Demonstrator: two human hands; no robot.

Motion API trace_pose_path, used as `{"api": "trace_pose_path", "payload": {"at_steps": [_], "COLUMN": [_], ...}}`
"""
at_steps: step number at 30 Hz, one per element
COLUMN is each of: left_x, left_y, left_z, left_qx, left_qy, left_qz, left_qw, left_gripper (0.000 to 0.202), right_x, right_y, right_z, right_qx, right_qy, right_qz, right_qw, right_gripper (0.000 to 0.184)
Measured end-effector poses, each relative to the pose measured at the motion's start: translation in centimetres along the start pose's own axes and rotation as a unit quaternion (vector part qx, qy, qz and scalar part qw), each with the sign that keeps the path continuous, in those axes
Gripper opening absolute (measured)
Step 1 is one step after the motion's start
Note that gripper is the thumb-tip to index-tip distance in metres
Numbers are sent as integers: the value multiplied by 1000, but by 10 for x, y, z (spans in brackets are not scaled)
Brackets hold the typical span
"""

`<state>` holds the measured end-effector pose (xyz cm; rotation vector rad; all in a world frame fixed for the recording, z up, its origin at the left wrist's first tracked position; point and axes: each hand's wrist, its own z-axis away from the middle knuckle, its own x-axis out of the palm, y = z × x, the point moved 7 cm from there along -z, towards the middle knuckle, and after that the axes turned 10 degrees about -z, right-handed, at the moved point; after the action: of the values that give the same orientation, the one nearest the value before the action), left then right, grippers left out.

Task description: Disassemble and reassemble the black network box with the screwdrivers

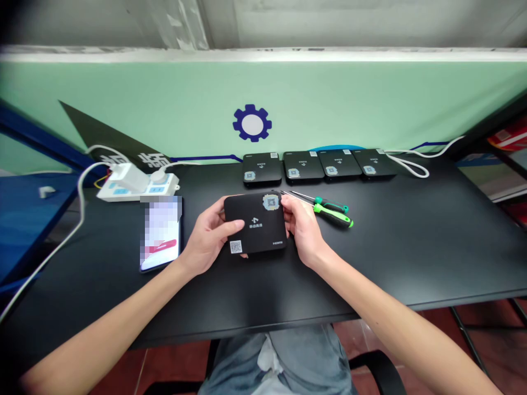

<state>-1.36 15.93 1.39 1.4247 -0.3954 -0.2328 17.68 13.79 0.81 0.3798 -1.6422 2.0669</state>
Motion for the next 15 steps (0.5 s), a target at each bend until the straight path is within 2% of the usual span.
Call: {"api": "trace_pose_path", "payload": {"at_steps": [4, 8, 12, 15], "left_x": [-1, 0, 8, 19], "left_y": [8, 14, 28, 38], "left_z": [1, 9, 27, 38], "left_qx": [62, 106, 194, 255], "left_qy": [26, 45, 81, 79], "left_qz": [-85, -157, -272, -344], "left_qw": [994, 981, 939, 900], "left_gripper": [56, 50, 40, 35], "right_x": [2, 2, 1, 3], "right_y": [-4, -6, -9, -13], "right_z": [1, 2, 4, 6], "right_qx": [-25, -36, -51, -72], "right_qy": [-8, -8, 3, -7], "right_qz": [-4, 1, 23, 57], "right_qw": [1000, 999, 998, 996], "right_gripper": [48, 57, 65, 75]}}
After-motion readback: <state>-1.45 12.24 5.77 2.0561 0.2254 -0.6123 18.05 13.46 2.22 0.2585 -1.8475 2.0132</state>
